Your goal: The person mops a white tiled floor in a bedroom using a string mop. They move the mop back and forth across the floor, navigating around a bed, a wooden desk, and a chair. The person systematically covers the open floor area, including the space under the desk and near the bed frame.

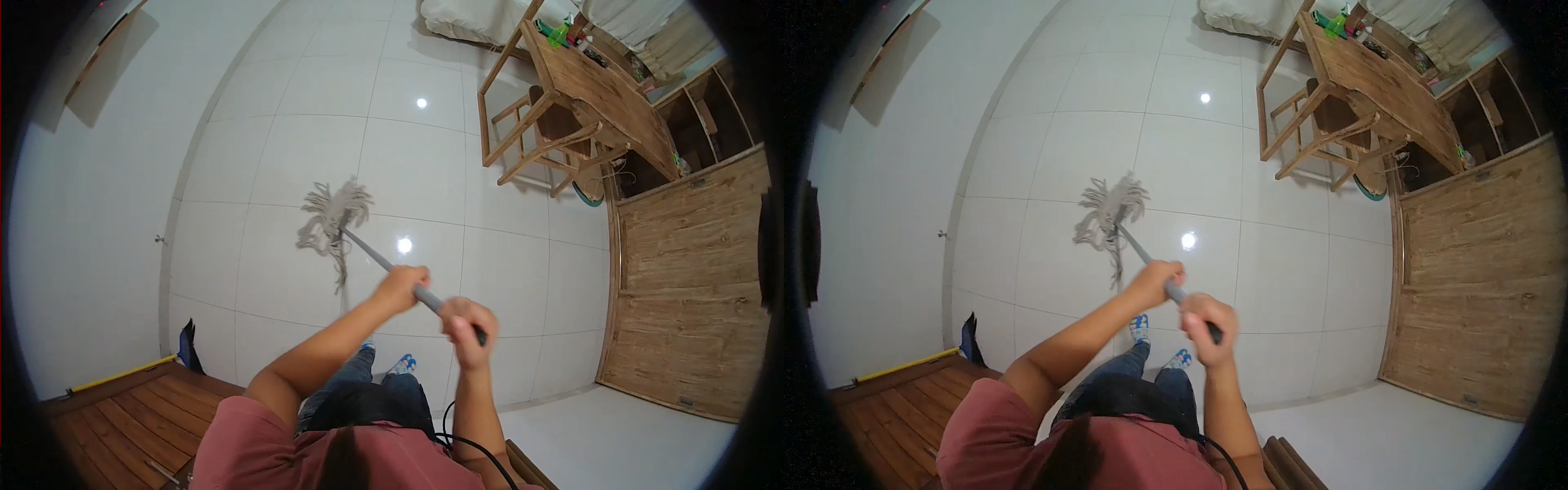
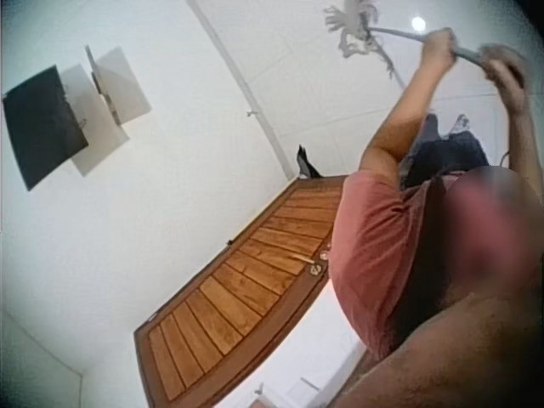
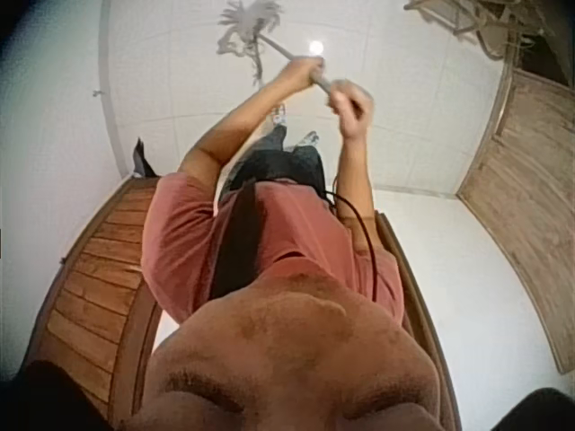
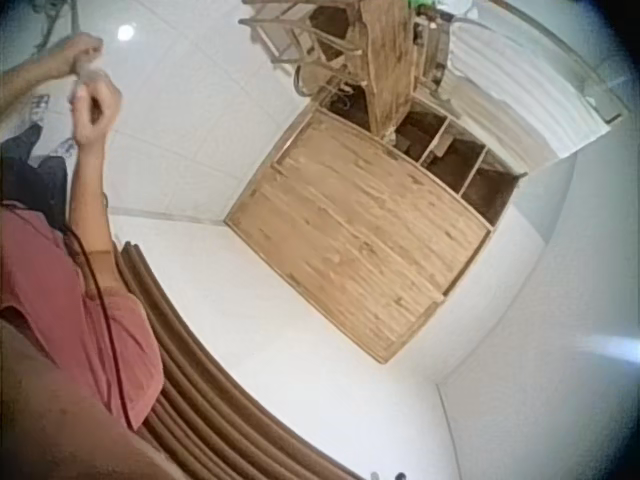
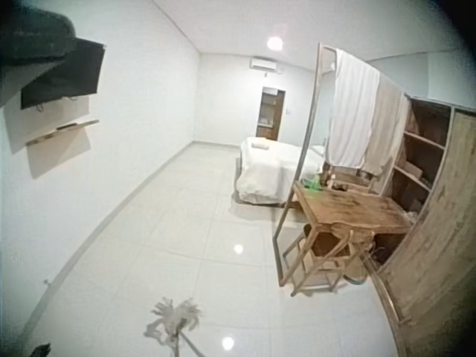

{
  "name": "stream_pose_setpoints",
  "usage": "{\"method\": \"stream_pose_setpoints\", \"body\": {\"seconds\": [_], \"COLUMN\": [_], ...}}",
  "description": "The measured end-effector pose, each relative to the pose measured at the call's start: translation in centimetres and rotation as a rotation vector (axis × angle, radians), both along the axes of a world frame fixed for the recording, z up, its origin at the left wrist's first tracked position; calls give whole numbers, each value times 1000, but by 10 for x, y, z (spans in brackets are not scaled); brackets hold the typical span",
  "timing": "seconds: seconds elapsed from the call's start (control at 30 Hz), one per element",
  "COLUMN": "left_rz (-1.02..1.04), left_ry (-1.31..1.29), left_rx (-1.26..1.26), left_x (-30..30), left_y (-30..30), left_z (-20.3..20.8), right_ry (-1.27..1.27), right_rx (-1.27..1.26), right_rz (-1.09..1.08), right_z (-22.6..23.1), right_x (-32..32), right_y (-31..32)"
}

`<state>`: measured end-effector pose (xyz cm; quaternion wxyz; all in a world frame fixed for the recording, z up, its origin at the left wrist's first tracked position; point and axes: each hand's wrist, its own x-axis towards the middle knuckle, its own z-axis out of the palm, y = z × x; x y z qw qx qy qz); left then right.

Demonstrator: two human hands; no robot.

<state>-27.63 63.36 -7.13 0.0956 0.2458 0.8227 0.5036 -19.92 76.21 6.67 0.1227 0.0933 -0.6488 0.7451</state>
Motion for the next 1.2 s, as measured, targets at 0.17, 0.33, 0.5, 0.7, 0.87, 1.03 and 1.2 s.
{"method": "stream_pose_setpoints", "body": {"seconds": [0.17,0.33,0.5,0.7,0.87,1.03,1.2], "left_rz": [212,220,140,-11,-135,-260,-191], "left_ry": [43,35,24,110,-10,-152,-144], "left_rx": [-14,-45,0,195,315,315,257], "left_x": [-11,9,50,98,150,177,177], "left_y": [-29,12,112,262,353,374,344], "left_z": [-1,-13,-4,15,28,33,44], "right_ry": [33,-49,32,-36,-172,-81,52], "right_rx": [142,223,329,382,503,381,233], "right_rz": [163,123,-19,-160,-298,-296,-293], "right_z": [-8,-19,-3,47,82,67,64], "right_x": [-29,-2,55,115,156,171,167], "right_y": [-18,28,110,216,262,279,255]}}
